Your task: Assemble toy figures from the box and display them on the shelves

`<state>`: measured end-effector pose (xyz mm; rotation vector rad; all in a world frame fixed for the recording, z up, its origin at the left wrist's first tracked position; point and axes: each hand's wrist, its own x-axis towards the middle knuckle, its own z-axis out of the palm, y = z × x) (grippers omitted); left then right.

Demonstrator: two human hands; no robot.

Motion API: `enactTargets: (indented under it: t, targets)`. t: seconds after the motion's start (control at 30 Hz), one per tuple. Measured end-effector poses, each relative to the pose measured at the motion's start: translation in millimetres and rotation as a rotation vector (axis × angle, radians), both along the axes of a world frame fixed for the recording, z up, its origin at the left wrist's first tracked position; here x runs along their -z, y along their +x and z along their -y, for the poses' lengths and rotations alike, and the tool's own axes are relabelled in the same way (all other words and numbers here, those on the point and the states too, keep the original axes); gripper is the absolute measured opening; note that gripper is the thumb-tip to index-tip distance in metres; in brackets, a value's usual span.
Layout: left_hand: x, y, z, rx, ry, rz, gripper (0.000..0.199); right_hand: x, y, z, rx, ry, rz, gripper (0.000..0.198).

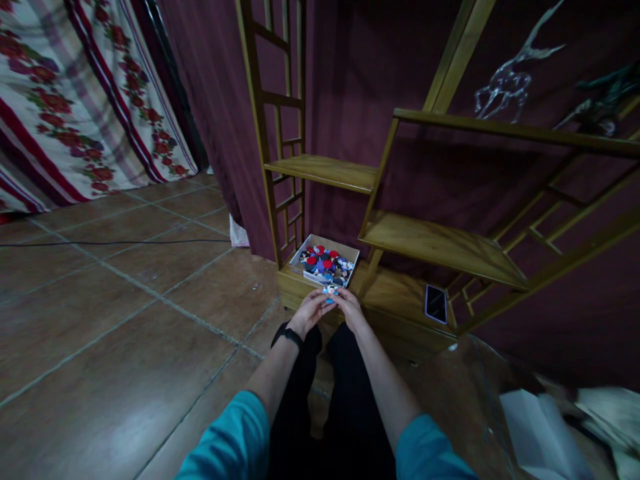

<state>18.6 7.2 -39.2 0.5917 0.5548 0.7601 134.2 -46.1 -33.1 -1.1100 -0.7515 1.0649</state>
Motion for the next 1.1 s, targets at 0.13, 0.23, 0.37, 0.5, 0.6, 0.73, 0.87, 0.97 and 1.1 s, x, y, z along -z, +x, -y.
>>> enactTargets:
  t: [0.13, 0.23, 0.37, 0.5, 0.6, 0.73, 0.87, 0.97, 1.1]
  targets:
    - [-1.3, 0.3, 1.0, -0.012, -0.008, -0.014, 0.017, 1.6, 0.5, -0.9, 0.003, -0.006, 0.022, 0.028]
    - [-2.6, 0.9, 2.1, -0.027, -0.02, -0.033, 0.017, 4.8, 1.6, -2.4, 0.005, -0.021, 0.038, 0.029]
    - [-3.9, 1.6, 3.0, -0.041, -0.038, -0.052, 0.016, 7.0, 2.5, -3.3, 0.01, -0.036, 0.053, 0.028]
    - [-3.1, 2.2, 2.4, -0.035, -0.037, -0.056, 0.017, 5.2, 1.9, -2.8, 0.01, -0.042, 0.059, 0.026]
    - [-2.4, 2.8, 2.1, -0.03, -0.024, -0.056, 0.016, 4.4, 1.5, -2.8, 0.008, -0.035, 0.059, 0.025]
    - [-3.1, 3.2, 2.2, -0.025, -0.016, -0.06, 0.016, 5.9, 1.7, -3.4, 0.024, -0.028, 0.069, 0.023]
    - [-4.5, 2.9, 2.4, -0.016, -0.026, -0.06, 0.016, 5.9, 2.2, -3.4, 0.032, -0.033, 0.071, 0.02]
    - [-5.3, 2.6, 2.9, -0.023, -0.039, -0.065, 0.015, 4.0, 1.9, -2.6, 0.034, -0.035, 0.085, 0.02]
    - [-5.8, 2.3, 3.8, -0.024, -0.044, -0.055, 0.013, 0.8, 1.1, -0.7, 0.048, -0.029, 0.106, 0.019]
